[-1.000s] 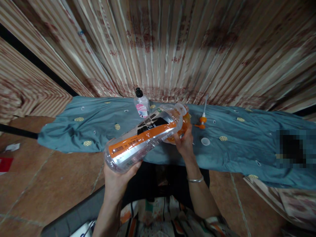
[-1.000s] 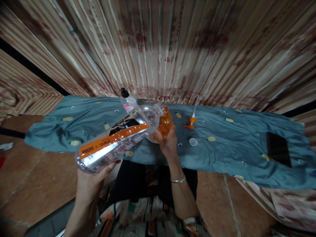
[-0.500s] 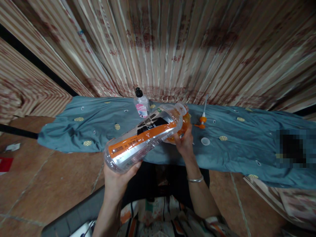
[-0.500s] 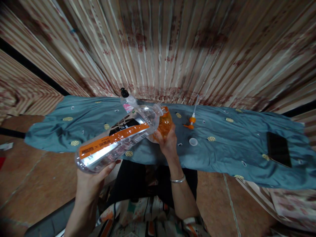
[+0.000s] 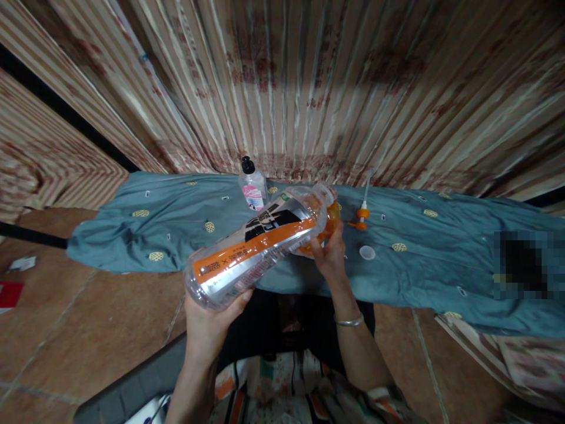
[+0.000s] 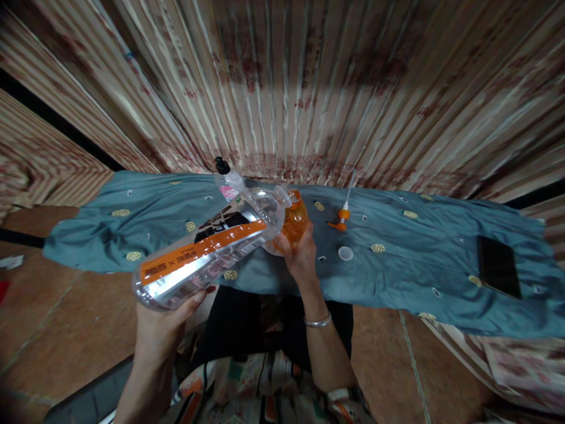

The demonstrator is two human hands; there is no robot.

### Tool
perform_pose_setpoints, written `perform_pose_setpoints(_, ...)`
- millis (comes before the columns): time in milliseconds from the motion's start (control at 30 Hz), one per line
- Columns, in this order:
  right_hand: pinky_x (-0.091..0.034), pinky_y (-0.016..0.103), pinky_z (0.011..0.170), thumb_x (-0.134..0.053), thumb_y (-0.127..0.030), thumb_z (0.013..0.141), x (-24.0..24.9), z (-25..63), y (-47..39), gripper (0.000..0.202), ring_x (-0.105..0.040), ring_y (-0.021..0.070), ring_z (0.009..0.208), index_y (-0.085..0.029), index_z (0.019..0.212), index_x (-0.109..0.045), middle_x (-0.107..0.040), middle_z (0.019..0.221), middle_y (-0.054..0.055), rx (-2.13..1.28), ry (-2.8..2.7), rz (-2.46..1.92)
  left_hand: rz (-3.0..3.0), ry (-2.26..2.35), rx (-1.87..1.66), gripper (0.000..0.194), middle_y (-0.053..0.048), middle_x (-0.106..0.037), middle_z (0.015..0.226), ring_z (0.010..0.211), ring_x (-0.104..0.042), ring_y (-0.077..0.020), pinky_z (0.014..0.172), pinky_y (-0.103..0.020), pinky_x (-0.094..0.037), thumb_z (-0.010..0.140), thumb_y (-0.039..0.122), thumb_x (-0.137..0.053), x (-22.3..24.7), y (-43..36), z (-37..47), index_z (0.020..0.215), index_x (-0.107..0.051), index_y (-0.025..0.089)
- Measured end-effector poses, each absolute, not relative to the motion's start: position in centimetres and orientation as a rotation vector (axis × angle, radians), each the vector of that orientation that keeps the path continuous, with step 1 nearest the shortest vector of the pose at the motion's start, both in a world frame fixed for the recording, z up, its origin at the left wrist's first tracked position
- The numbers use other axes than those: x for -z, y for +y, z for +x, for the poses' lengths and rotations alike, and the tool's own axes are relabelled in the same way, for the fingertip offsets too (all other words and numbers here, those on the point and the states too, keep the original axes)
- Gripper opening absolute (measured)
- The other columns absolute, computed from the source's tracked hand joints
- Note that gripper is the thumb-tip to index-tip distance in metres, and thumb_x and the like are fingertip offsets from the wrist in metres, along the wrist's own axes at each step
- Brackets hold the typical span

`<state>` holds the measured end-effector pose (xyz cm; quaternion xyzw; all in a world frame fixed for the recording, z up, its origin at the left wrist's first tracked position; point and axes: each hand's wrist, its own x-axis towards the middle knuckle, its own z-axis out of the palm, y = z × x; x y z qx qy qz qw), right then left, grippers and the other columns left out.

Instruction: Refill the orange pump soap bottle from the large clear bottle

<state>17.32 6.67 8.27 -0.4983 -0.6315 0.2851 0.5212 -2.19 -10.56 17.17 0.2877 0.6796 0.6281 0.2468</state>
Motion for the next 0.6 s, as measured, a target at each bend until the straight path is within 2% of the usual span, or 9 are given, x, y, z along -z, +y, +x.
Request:
perform_pose_setpoints(233, -0.065, 0.053, 0.096, -0.073, -0.067, 0.09, -8.02, 17.39, 6.75, 0.068, -0.079, 0.0373, 0.115, -0.023, 0.138, -0.053, -0.08, 0.125, 0.016, -0.682, -1.518, -1.196, 0.754, 1.861, -1.718, 0.098, -0.013, -0.079, 0.113, 0.115, -0.079, -0.0398, 0.115, -0.062, -0.058, 0.046, 0.049, -0.107, -17.07, -10.52, -2.12, 0.127, -0.064, 0.017)
perform_pose_setpoints(433, -0.067, 0.05, 0.09, -0.072, -0.066, 0.092, -8.07, 17.35, 6.74, 0.064, -0.081, 0.0344, 0.105, -0.025, 0.137, -0.053, -0.081, 0.12, 0.014, -0.695, -1.52, -1.17, 0.76, 1.853, -1.728, 0.096, -0.013, -0.078, 0.11, 0.115, -0.078, -0.04, 0.119, -0.065, -0.054, 0.045, 0.048, -0.108, -17.15, -10.51, -2.18, 0.124, -0.063, 0.016)
perform_pose_setpoints(600, -0.066, 0.049, 0.091, -0.073, -0.066, 0.09, -8.39, 17.31, 6.67, 0.065, -0.081, 0.0342, 0.107, -0.024, 0.136, -0.053, -0.081, 0.121, 0.014, -0.686, -1.508, -1.188, 0.818, 1.853, -1.735, 0.087, -0.013, -0.077, 0.115, 0.12, -0.077, -0.0391, 0.118, -0.062, -0.055, 0.049, 0.051, -0.106, -16.93, -10.61, -2.24, 0.117, -0.064, 0.018)
